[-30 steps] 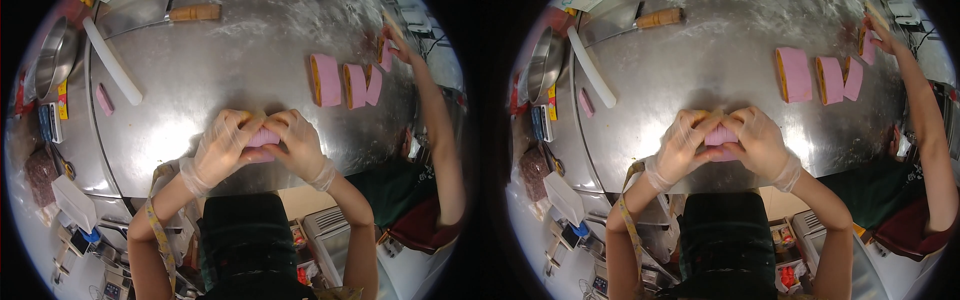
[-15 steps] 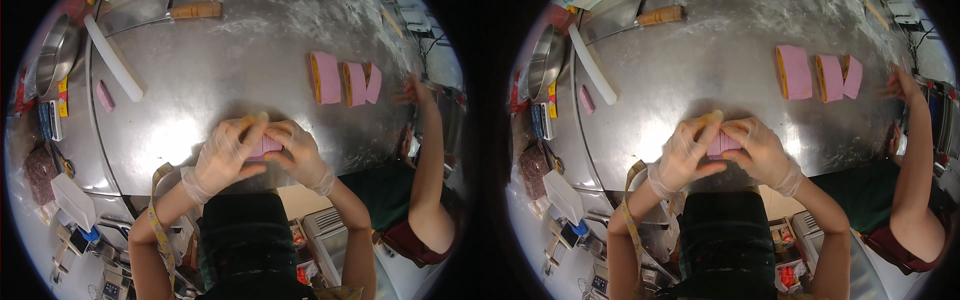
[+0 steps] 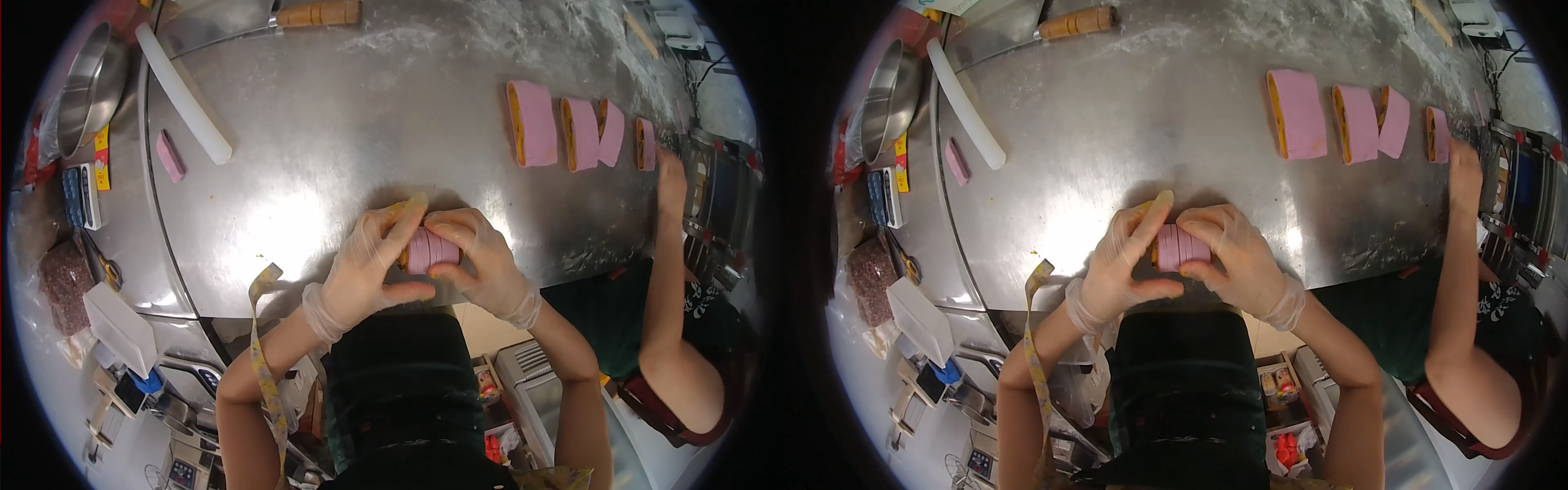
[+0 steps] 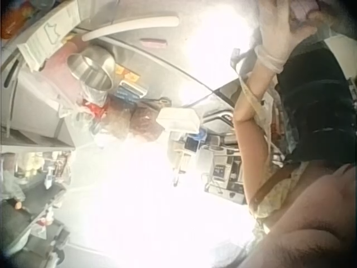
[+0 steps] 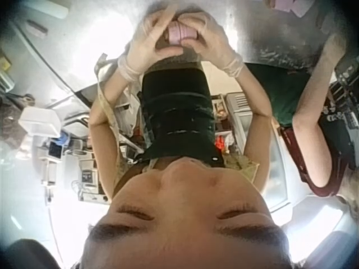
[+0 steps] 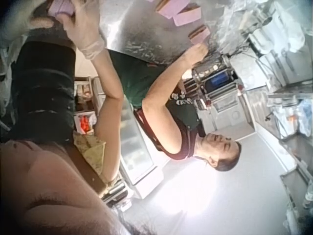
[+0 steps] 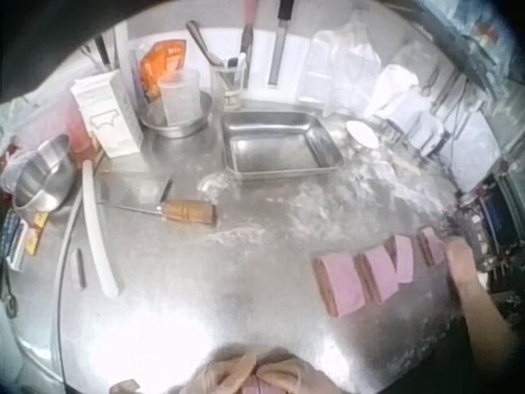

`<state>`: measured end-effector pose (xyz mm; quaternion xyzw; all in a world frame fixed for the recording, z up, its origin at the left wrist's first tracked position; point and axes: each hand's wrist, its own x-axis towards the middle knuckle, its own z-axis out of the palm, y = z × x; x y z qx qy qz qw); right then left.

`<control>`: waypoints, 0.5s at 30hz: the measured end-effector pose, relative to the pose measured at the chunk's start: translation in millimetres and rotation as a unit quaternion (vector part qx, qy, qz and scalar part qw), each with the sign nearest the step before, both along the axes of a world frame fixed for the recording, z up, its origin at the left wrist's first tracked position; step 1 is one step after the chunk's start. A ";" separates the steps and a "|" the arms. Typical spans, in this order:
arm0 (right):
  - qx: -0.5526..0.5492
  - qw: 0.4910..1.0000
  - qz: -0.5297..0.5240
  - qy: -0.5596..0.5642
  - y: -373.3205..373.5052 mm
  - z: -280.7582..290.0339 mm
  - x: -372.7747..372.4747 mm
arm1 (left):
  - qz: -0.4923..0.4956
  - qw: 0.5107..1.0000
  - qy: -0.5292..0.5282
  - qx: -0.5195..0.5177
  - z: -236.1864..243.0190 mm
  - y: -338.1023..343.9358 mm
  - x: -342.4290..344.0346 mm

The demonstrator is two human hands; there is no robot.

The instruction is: Rolling and shaping bicolor dough into rolls and placing them on a steamer tray.

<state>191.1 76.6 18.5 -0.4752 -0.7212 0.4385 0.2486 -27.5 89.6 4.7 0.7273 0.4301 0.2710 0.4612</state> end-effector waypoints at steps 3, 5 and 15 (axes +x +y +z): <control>-0.006 1.000 0.003 0.005 -3.7 0.0 -0.5 | -0.045 0.997 -0.014 0.059 -2.5 -0.8 -1.2; -0.037 0.999 -0.008 0.034 -5.9 1.0 0.6 | -0.048 0.996 -0.008 0.069 -5.1 -3.0 -1.7; -0.061 0.997 0.022 -0.042 -14.5 9.8 2.5 | -0.029 0.999 -0.010 -0.033 7.9 -16.5 2.0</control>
